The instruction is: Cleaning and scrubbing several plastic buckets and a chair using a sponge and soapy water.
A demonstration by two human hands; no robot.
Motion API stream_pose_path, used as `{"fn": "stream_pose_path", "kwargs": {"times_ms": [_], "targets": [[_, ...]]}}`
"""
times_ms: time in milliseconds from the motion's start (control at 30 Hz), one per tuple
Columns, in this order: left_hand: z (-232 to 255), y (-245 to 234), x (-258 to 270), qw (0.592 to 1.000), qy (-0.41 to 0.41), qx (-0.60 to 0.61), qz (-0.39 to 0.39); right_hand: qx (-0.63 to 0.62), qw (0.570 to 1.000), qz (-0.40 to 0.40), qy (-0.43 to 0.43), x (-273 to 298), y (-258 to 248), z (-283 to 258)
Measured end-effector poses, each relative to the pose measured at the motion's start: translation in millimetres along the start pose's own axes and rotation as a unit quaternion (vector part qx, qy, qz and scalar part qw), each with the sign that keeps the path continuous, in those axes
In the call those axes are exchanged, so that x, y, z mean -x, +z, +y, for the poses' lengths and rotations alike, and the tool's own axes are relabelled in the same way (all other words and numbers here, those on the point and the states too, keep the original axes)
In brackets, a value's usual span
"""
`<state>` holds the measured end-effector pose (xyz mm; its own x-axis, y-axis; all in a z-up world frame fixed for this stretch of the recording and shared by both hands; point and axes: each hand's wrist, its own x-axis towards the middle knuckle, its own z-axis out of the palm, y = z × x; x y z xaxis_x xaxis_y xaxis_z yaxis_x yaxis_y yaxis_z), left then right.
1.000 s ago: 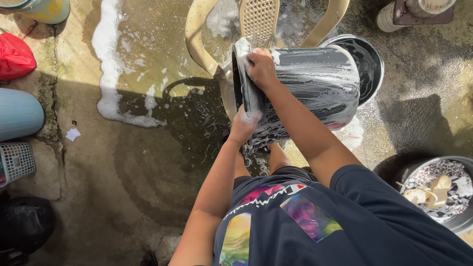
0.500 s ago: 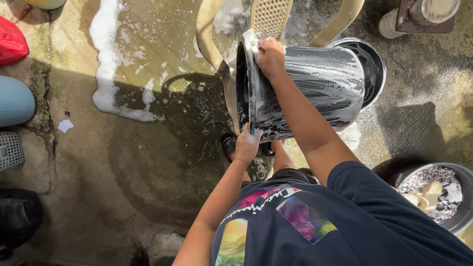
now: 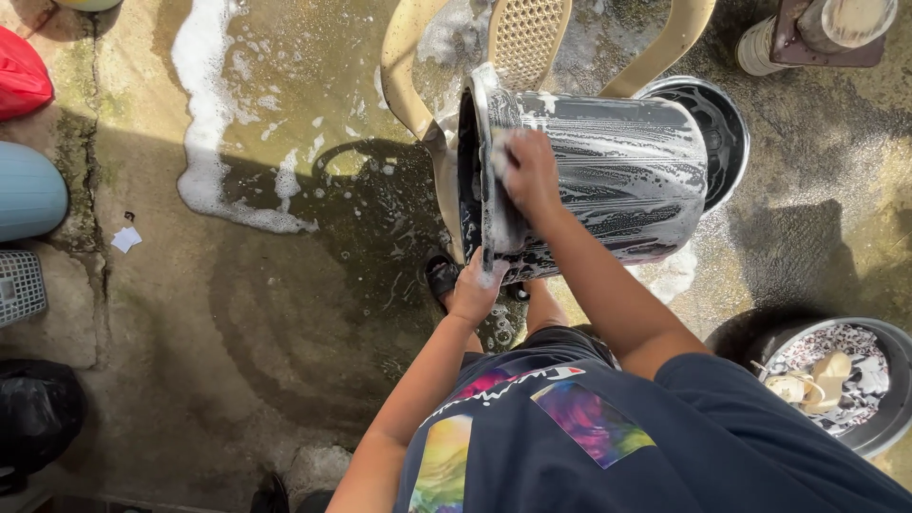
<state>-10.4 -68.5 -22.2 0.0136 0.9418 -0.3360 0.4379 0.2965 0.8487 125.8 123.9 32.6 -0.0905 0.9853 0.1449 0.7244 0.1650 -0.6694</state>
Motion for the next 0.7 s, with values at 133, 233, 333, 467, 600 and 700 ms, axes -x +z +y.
{"fn": "stream_pose_path", "kwargs": {"times_ms": [133,233,333,467,600,700], "targets": [[31.1,-19.2,-4.3,0.997,-0.050,0.048,-0.036,-0.008,0.994,-0.061,0.094,-102.7,60.2,75.3],[23.1,-10.8,-4.8,0.994,-0.057,0.085,-0.047,0.013,0.992,-0.069,0.105,-94.2,60.6,79.3],[10.7,-5.0,-8.8,1.000,0.010,0.013,0.007,0.085,0.994,0.025,-0.056,-29.1,18.1,26.7],[-16.5,14.6,-10.7,1.000,0.015,0.001,-0.010,-0.008,0.988,-0.002,-0.154,110.9,-12.1,-3.5],[13.6,-1.5,-7.8,1.000,-0.006,0.022,-0.001,-0.056,0.984,-0.011,-0.168,118.9,-16.4,-13.0],[38.7,-17.0,-7.1,0.991,-0.117,-0.008,-0.057,-0.018,0.991,0.033,-0.131,54.7,-21.6,-27.0]]}}
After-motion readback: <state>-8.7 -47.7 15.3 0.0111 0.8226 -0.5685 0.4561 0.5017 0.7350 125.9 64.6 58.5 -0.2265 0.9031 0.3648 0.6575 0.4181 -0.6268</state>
